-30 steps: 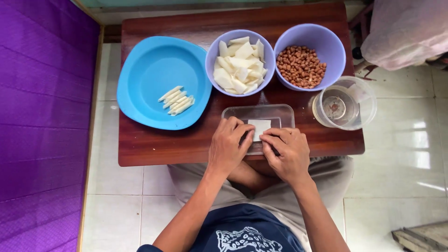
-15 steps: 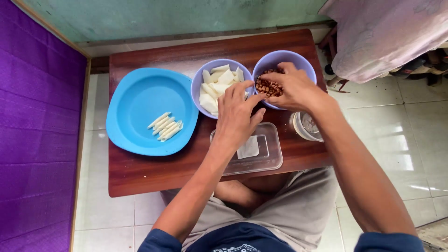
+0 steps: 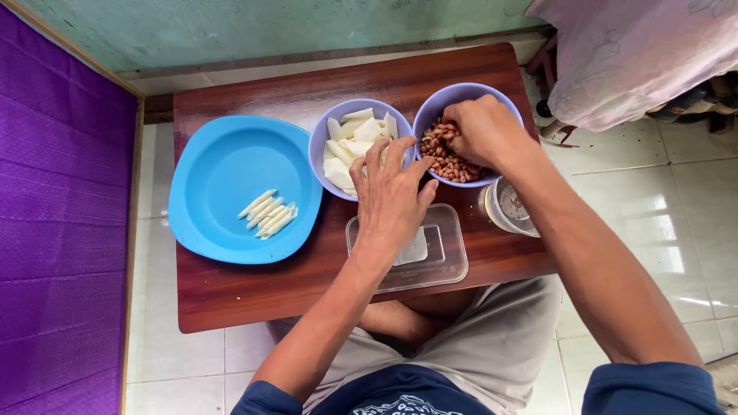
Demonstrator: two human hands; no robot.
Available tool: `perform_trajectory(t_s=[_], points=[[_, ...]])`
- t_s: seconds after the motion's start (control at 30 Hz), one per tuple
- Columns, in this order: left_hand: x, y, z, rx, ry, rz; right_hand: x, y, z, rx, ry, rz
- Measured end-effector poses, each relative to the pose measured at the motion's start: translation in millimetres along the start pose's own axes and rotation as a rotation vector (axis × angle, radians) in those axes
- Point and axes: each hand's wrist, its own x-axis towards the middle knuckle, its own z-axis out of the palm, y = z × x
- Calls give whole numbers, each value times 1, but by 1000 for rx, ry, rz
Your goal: A person is manually assembling nut rolls by placing a peanut inside a small wrapper and rolling it up.
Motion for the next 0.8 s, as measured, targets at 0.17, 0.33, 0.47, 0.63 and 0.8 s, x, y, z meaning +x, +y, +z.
perform_trajectory(t_s=[0.17,0.33,0.47,0.63,0.8], points=[[2,2,-5,-21,-5,5,-16,-4,-44,78,-13,-37],[1,1,-3,-25,3,3,-47,-31,-93,296,-107,-109],[0,1,-3,-46,3,4,-53,-24,-97,351,-44,-180],[2,3,-2,-58,-4,-4,-51,-2,-72,78,-109,-91],[2,5,-3,-66,-5,-15,-65,-19,-66,88,-180,-81]])
